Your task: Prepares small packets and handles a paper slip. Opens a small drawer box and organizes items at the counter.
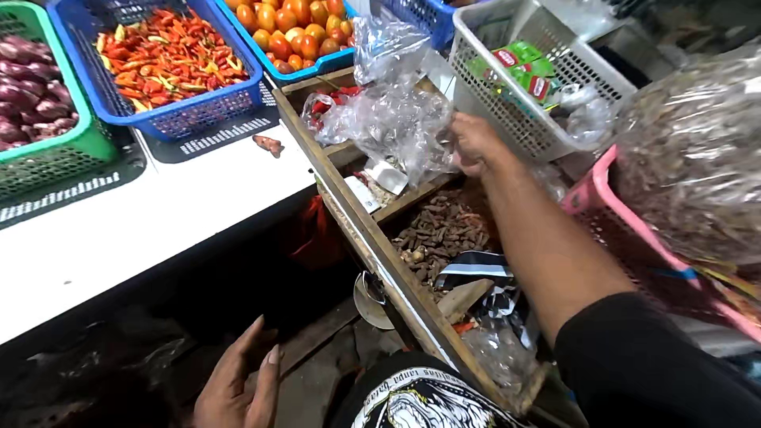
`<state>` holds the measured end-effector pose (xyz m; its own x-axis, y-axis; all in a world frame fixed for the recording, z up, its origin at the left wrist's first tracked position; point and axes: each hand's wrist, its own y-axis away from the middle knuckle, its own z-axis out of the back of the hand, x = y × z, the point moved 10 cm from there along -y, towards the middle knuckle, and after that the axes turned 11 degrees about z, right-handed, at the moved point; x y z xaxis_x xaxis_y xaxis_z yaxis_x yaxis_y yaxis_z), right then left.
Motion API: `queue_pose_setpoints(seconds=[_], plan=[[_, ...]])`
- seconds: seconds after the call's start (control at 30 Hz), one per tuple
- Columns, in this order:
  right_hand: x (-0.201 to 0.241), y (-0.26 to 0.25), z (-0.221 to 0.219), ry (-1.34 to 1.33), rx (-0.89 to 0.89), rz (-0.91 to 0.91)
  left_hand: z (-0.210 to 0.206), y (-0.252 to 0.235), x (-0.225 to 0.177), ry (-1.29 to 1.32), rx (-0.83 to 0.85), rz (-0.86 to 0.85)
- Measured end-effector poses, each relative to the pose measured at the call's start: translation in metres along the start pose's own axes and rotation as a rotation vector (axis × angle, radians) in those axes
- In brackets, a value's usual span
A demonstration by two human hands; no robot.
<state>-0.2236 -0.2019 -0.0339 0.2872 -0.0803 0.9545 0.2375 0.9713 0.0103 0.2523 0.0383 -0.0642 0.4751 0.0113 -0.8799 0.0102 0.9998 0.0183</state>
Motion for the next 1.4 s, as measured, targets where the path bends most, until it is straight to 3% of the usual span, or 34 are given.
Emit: queue_pose_setpoints(seconds=[0.2,0.3,0.4,0.57,0.63,0.73,0.8,0.87,0.97,1.07,1.13,1.2,1.3,1.4], plan=[[-0.007,0.028,0.027,-0.093,-0.204,-0.115,-0.035,-0.006,0.002,0.047,0.08,0.04],[-0.008,0.045,0.023,-0.107,-0.186,-0.136,-0.062,-0.014,-0.008,0.156,0.131,0.016],[0.021,0.097,-0.018,-0.062,0.015,-0.125,-0.091,-0.028,-0.024,0.374,0.183,0.082],[0.052,0.209,-0.132,-0.56,0.58,-0.202,-0.128,-0.049,-0.041,0.885,0.317,0.203],[0.052,0.22,-0.147,-0.586,0.666,-0.217,-0.126,-0.052,-0.032,1.005,0.249,0.22],[0.044,0.194,-0.12,-0.393,0.477,-0.084,-0.109,-0.055,-0.02,0.85,0.2,0.152],[0.036,0.173,-0.088,-0.244,0.29,-0.021,-0.091,-0.052,-0.002,0.761,0.122,0.187],[0.03,0.163,-0.071,-0.143,0.245,0.012,-0.071,-0.048,0.019,0.705,-0.009,0.253],[0.048,0.175,-0.103,-0.03,0.438,0.144,-0.073,-0.044,0.012,0.701,0.099,0.233],[0.077,0.217,-0.176,0.048,0.773,0.385,-0.091,-0.033,-0.026,0.745,0.243,0.033],[0.088,0.228,-0.201,0.132,0.912,0.493,-0.094,-0.03,-0.035,0.587,0.21,-0.058],[0.087,0.188,-0.186,0.345,0.724,0.465,-0.089,-0.028,-0.03,0.488,0.185,-0.109],[0.058,0.084,-0.117,0.801,0.233,0.44,-0.064,-0.021,0.01,0.45,0.051,0.023],[0.005,0.008,-0.053,1.035,0.101,0.128,-0.034,-0.005,0.058,0.379,-0.118,0.226]])
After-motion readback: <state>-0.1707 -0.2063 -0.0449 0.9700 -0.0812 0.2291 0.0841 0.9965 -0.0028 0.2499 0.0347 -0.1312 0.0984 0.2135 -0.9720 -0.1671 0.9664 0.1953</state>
